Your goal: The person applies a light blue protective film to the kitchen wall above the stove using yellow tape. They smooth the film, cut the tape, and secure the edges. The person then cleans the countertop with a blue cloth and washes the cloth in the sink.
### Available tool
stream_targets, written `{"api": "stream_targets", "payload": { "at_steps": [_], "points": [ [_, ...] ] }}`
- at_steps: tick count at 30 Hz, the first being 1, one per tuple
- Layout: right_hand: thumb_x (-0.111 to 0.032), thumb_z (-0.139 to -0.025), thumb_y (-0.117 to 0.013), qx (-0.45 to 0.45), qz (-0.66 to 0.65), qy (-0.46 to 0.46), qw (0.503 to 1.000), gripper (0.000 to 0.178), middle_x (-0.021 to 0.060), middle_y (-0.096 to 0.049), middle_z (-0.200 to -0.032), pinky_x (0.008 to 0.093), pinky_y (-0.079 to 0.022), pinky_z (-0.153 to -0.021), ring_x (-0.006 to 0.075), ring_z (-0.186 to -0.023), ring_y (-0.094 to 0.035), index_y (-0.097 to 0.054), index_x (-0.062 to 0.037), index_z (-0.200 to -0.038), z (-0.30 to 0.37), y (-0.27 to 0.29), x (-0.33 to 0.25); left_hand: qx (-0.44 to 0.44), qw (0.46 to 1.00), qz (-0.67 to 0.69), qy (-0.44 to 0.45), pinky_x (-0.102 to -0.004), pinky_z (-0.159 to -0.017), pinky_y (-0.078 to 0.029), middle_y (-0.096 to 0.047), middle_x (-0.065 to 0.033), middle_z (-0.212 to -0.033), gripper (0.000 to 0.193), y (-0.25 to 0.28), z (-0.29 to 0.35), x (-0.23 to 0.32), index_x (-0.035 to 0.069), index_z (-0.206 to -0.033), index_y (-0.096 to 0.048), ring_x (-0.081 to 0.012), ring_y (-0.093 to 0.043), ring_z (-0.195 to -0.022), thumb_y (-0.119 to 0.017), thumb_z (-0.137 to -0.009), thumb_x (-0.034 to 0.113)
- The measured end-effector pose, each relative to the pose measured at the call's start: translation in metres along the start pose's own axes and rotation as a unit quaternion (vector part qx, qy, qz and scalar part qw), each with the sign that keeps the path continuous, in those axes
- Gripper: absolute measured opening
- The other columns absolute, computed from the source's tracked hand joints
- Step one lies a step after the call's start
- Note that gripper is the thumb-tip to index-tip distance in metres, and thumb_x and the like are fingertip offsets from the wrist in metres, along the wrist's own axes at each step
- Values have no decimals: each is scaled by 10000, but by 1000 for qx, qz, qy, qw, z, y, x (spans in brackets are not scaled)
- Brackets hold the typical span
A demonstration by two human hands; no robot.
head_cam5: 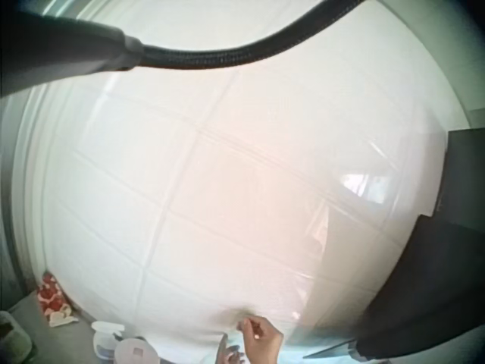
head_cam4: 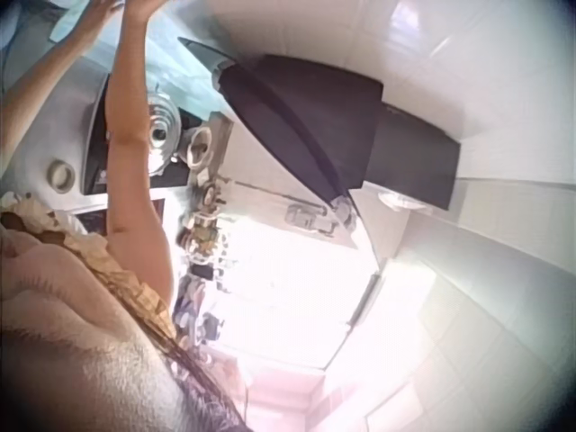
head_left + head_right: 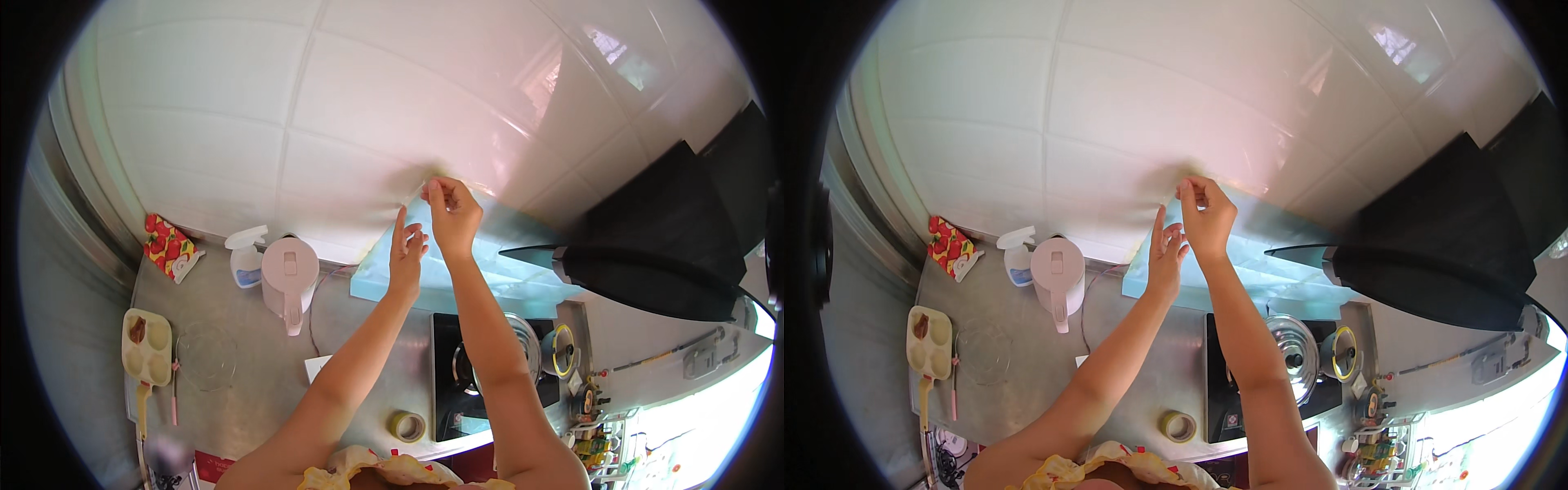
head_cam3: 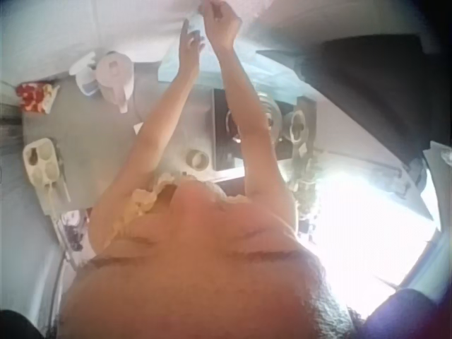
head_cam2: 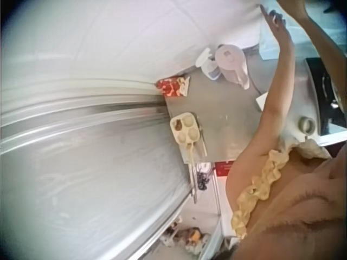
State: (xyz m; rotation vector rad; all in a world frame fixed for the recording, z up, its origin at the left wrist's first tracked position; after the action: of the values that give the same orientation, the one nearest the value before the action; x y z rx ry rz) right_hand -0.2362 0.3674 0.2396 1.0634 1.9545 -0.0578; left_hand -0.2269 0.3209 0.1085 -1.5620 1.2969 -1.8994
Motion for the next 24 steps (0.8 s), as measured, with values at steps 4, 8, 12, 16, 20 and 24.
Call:
{"api": "stream_targets", "payload": {
  "at_steps": [4, 8, 12, 16, 20, 24],
  "points": [
    [-82, -977, -587, -17, -133, -106, 985, 160, 121, -711, -884, 297, -575, -771, 193, -824, -713, -649, 64, -1002, -22, -4, -3, -3, 1000, 1, 17, -320, -947, -413, -466, -8, -1242, 633, -1, 2, 3, 280, -1569, -257, -120, -490, -1070, -569, -1019, 307],
    [-79, -986, -582, -32, -121, -83, 989, 176, 116, -708, -896, 305, -574, -809, 200, -874, -710, -645, 81, -1023, -20, -11, -4, 2, 1000, 8, 4, -322, -931, -419, -484, -16, -1227, 632, 5, 2, 3, 261, -1577, -237, -123, -494, -1038, -547, -1028, 297],
    [-76, -996, -571, -31, -157, -61, 985, 201, 121, -715, -950, 307, -561, -863, 208, -931, -703, -651, 80, -1094, -4, -11, 10, 93, 974, 183, 96, -289, -869, -440, -532, -19, -1152, 540, 10, 30, -1, 222, -1538, -326, -119, -510, -956, -517, -1033, 250],
    [-94, -999, -579, -17, -198, -131, 971, 212, 126, -715, -991, 332, -566, -885, 219, -944, -705, -655, 64, -1120, 14, -12, 41, 42, 984, 81, 152, -282, -889, -430, -538, 2, -1129, 430, 69, 84, -25, 197, -1442, -459, -100, -508, -956, -526, -1029, 298],
    [-82, -1004, -566, 1, -281, -142, 949, 199, 108, -718, -982, 312, -560, -861, 201, -931, -701, -663, 62, -1101, 20, -26, 42, 50, 971, 63, 224, -282, -929, -415, -541, 34, -1108, 407, 139, 166, -41, 187, -1385, -510, -90, -514, -988, -536, -1026, 376],
    [-106, -977, -610, -86, -86, -186, 975, 198, 98, -736, -968, 276, -546, -846, 150, -910, -690, -688, 53, -1066, 47, -29, 90, 84, 950, 55, 296, -280, -892, -412, -548, 58, -1064, 334, 176, 227, -36, 193, -1325, -561, -75, -512, -962, -531, -1025, 337]
  ]
}}
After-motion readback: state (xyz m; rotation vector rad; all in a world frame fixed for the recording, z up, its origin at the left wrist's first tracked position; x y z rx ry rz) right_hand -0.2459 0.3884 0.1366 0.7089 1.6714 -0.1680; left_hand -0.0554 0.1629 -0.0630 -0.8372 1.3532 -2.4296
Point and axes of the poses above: each hand's wrist, its own z-axis away from the middle knuckle, its own y-axis out of the back of the hand, x = y × z, the point moved 3 cm from there along -z, towards the middle knuckle
